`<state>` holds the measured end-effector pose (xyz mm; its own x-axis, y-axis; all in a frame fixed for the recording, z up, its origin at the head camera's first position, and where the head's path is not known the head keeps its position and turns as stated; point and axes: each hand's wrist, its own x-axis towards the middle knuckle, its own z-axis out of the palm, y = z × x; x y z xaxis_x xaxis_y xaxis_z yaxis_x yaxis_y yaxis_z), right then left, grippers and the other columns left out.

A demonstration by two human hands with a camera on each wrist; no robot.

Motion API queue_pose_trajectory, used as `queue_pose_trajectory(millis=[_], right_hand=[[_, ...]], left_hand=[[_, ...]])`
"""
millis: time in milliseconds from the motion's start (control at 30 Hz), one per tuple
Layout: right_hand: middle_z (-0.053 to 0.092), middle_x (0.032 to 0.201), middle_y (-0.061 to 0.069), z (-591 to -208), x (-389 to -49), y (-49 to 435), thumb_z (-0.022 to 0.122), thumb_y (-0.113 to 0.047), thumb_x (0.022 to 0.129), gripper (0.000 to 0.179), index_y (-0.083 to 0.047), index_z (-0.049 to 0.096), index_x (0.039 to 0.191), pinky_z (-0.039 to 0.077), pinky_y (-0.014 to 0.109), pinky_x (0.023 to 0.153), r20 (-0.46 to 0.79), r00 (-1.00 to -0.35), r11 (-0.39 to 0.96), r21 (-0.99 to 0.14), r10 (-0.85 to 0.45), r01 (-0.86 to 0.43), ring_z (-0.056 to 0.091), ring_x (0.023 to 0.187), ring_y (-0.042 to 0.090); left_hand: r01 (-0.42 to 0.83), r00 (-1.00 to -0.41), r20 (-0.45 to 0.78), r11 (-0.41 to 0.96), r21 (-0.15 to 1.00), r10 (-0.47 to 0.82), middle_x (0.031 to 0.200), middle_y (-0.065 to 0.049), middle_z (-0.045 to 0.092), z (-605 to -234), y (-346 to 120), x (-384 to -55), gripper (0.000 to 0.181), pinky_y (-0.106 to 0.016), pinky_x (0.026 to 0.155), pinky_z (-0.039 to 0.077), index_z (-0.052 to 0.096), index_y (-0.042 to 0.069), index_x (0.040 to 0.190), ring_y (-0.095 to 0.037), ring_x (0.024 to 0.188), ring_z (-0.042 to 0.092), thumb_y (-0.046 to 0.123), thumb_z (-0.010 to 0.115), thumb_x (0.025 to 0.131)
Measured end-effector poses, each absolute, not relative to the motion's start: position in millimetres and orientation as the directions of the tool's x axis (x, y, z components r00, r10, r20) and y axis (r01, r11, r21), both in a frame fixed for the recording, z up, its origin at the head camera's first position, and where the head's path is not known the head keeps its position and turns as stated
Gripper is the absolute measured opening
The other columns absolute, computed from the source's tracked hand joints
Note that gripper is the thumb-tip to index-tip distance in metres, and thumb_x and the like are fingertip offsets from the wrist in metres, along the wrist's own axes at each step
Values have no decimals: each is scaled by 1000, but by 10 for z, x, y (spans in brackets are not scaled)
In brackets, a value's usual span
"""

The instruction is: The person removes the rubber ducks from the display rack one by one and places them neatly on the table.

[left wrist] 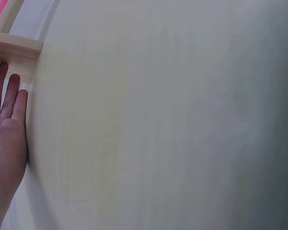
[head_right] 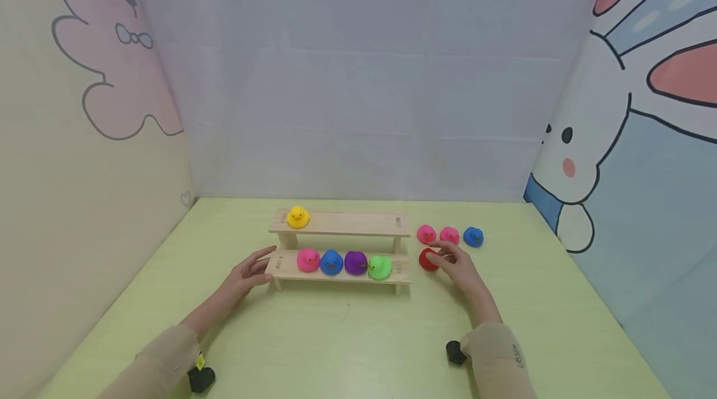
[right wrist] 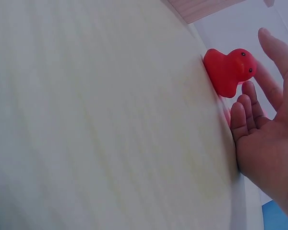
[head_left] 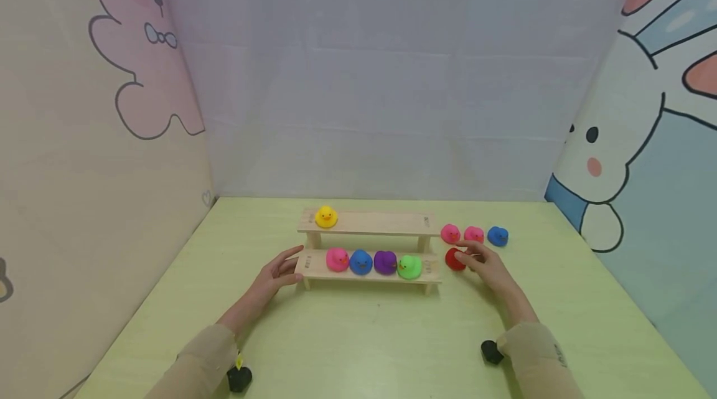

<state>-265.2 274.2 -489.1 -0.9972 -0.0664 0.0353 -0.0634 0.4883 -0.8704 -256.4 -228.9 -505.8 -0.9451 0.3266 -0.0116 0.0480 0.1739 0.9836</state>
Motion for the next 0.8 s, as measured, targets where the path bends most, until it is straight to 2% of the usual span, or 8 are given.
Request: queue_pose_trajectory(millis=[200, 367, 533, 800], right_hand=[[53, 115, 10, -4811, -2670, 2717, 57, -37, 100, 50, -7, 52, 139, 48, 26, 78, 20, -1000, 480, -877, -24, -29, 53, 95, 17], [52, 122, 11, -4650, -2711, 2704, 58, -38, 99, 51, -9, 52, 140, 48, 29, 81, 56, -998, 478, -876, -28, -63, 49, 103, 16], [52, 121, 8, -4440, -2783, 2650, 56, -35, 101, 48, -12, 50, 142, 45, 34, 85, 116, -991, 504, -853, -66, -134, 48, 107, 20], [53, 114, 3, -4121, -2847, 2473, 58, -38, 99, 48, -11, 53, 138, 46, 31, 80, 191, -980, 491, -849, -57, -194, 47, 104, 20]], left_hand=[[52, -946, -7, 171, 984, 324, 151, -17, 48, -5086, -2291, -2560, 65, -23, 101, 41, 35, 21, 153, -1, 121, 58, 17, 63, 96], [51, -944, -6, 166, 985, 329, 151, -17, 47, -5098, -2292, -2550, 64, -22, 101, 42, 35, 21, 153, 3, 119, 58, 16, 63, 96], [58, -944, -1, 169, 984, 330, 152, -16, 47, -5080, -2291, -2542, 64, -28, 105, 39, 35, 22, 153, 1, 121, 57, 18, 63, 96], [50, -947, -11, 179, 983, 321, 151, -15, 48, -5055, -2281, -2541, 64, -31, 106, 39, 36, 22, 153, -6, 125, 57, 19, 64, 95]])
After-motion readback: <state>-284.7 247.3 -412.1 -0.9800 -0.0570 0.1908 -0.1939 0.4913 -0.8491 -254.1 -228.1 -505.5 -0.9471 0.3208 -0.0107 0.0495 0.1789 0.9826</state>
